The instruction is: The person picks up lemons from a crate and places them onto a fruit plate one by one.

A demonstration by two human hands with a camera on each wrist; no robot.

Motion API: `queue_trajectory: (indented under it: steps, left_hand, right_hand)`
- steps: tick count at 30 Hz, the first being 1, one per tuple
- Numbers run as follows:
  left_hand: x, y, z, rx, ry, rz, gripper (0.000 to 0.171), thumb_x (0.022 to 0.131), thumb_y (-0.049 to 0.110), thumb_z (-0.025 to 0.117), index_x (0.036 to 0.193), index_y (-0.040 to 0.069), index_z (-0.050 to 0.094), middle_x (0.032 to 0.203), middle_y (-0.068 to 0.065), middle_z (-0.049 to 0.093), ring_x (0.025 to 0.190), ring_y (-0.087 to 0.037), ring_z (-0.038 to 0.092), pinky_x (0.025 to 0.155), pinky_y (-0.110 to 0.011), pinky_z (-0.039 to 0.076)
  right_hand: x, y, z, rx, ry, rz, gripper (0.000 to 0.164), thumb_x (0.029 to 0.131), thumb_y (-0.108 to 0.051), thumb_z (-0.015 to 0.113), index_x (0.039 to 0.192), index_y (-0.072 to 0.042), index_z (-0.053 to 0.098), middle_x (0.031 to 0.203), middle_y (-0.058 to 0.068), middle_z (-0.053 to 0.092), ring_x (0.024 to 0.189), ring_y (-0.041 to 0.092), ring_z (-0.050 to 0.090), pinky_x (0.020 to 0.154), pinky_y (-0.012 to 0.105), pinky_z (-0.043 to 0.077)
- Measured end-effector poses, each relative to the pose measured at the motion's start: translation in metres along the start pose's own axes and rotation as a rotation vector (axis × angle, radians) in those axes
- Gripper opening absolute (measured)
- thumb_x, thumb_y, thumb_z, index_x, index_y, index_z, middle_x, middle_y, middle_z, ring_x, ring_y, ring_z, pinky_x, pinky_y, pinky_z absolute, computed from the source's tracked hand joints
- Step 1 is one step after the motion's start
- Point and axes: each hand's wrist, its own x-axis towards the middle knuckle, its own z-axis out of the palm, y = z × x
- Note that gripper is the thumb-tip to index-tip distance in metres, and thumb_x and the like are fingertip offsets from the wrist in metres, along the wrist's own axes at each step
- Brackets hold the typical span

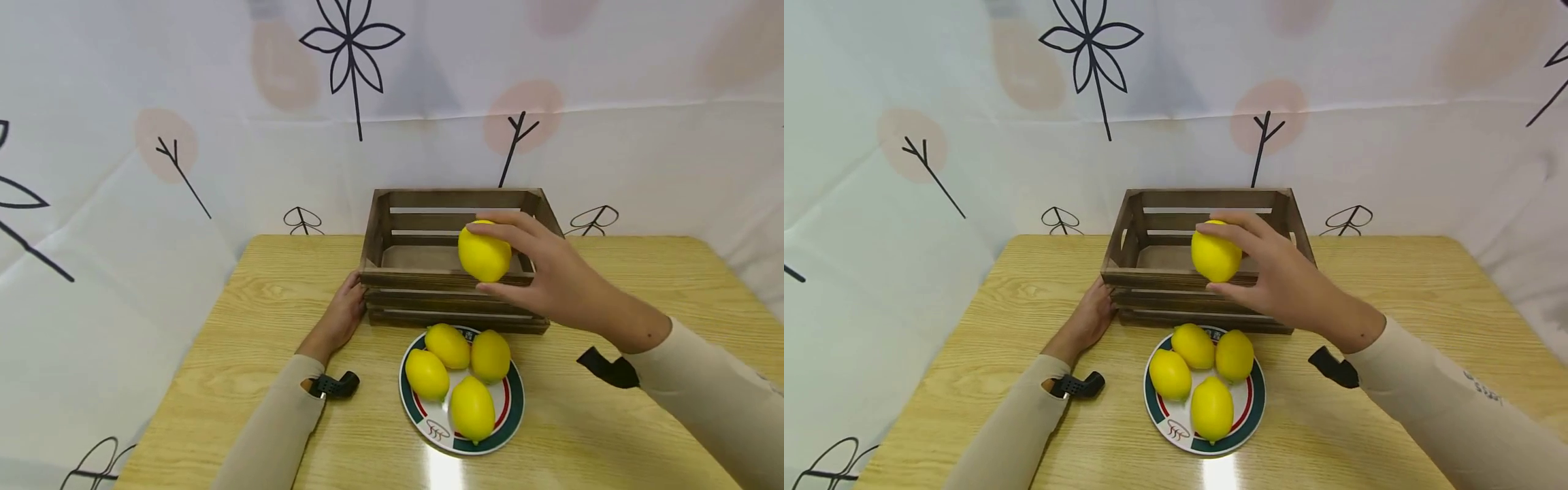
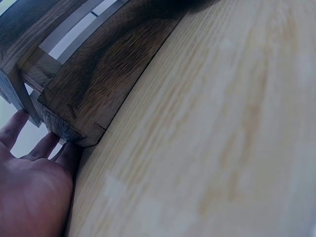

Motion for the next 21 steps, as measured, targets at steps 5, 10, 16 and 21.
queue_trajectory:
  steps: [5, 10, 16, 21]
  left_hand:
    - [-0.002, 0.002, -0.004, 0.012, 0.003, 0.004, 0.055, 0.097, 0.027, 0.039, 0.146, 0.015, 0.018, 0.150, -0.010, 0.019, 0.138, -0.024, 0.020, 0.114, -0.043, 0.011]
    - [0.001, 0.002, -0.005, 0.016, 0.000, 0.003, 0.052, 0.097, 0.026, 0.038, 0.145, 0.015, 0.021, 0.149, -0.010, 0.021, 0.136, -0.024, 0.022, 0.114, -0.043, 0.012]
    - [0.000, 0.003, -0.004, 0.007, -0.008, -0.009, 0.050, 0.098, 0.022, 0.037, 0.145, 0.015, 0.021, 0.148, -0.010, 0.022, 0.135, -0.024, 0.024, 0.113, -0.042, 0.014]
    - [-0.001, 0.002, -0.004, 0.010, -0.015, -0.005, 0.051, 0.098, 0.025, 0.038, 0.145, 0.014, 0.021, 0.149, -0.010, 0.022, 0.135, -0.022, 0.024, 0.113, -0.040, 0.014]
  right_hand:
    - [-0.013, -0.014, 0.012, 0.067, 0.039, -0.039, 0.080, 0.062, -0.011, 0.084, 0.134, -0.019, 0.048, 0.141, 0.005, 0.040, 0.117, 0.016, 0.047, 0.092, 0.006, 0.036]
    - [-0.026, -0.021, 0.026, 0.171, 0.055, -0.062, 0.080, 0.061, -0.007, 0.083, 0.133, -0.014, 0.048, 0.142, 0.008, 0.039, 0.125, 0.017, 0.043, 0.098, 0.009, 0.034]
    - [-0.038, -0.025, 0.045, 0.214, 0.048, -0.056, 0.080, 0.061, -0.008, 0.083, 0.132, -0.014, 0.048, 0.142, 0.009, 0.039, 0.126, 0.016, 0.041, 0.099, 0.010, 0.033]
    - [-0.046, -0.026, 0.057, 0.276, 0.047, -0.020, 0.080, 0.060, -0.007, 0.084, 0.131, -0.015, 0.049, 0.141, 0.009, 0.039, 0.127, 0.017, 0.041, 0.100, 0.010, 0.033]
